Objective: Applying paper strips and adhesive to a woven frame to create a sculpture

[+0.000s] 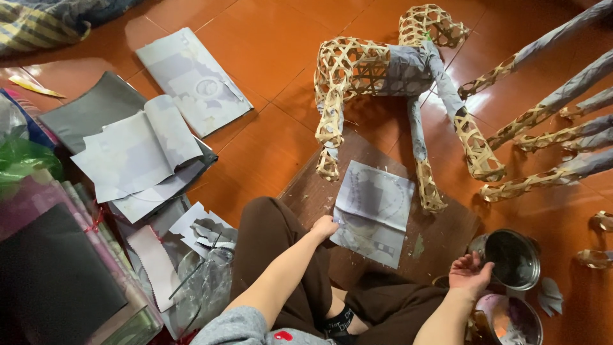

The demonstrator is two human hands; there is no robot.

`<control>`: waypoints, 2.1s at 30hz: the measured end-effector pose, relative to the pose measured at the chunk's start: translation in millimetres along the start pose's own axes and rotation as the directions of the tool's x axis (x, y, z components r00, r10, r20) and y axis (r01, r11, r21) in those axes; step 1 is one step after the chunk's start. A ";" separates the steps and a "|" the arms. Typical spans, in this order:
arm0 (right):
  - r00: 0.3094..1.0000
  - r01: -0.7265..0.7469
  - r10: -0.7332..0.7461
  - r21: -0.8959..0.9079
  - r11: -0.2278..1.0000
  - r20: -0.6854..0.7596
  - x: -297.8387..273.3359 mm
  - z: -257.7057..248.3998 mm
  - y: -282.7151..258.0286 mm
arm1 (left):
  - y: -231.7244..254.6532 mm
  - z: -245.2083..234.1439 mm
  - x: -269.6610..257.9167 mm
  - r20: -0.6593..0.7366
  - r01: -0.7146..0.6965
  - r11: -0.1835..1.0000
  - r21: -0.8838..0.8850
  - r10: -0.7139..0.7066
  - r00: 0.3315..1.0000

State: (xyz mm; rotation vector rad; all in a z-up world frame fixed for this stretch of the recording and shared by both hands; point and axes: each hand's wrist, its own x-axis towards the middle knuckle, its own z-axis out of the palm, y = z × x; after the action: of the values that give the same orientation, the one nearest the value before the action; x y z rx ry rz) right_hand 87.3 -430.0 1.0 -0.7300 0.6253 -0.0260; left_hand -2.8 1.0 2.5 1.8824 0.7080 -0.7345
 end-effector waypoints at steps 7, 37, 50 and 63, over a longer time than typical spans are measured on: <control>0.999 0.014 -0.014 0.000 1.000 -0.031 17.8 -3.0 0.9 | 2.6 0.0 0.3 0.005 0.041 0.999 0.010 -0.041 0.999; 0.999 -0.019 0.015 0.108 0.994 0.032 -22.5 10.1 1.1 | -16.4 15.3 36.1 -0.051 -0.038 0.997 0.064 0.042 0.998; 0.986 0.092 -0.109 0.131 0.987 0.127 2.6 -23.8 8.7 | -40.7 34.4 68.4 -0.105 -0.185 0.981 -0.062 0.178 0.978; 0.969 0.231 -0.142 -0.524 0.820 0.204 -230.4 119.0 -0.5 | -56.4 58.9 96.9 -0.250 -0.334 0.910 -0.245 0.273 0.929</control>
State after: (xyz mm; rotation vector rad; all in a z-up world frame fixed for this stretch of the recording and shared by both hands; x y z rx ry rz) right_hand -36.8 -303.4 190.4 -1.3375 0.4040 0.0298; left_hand 7.7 -16.5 -122.5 1.7623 0.5935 -0.2195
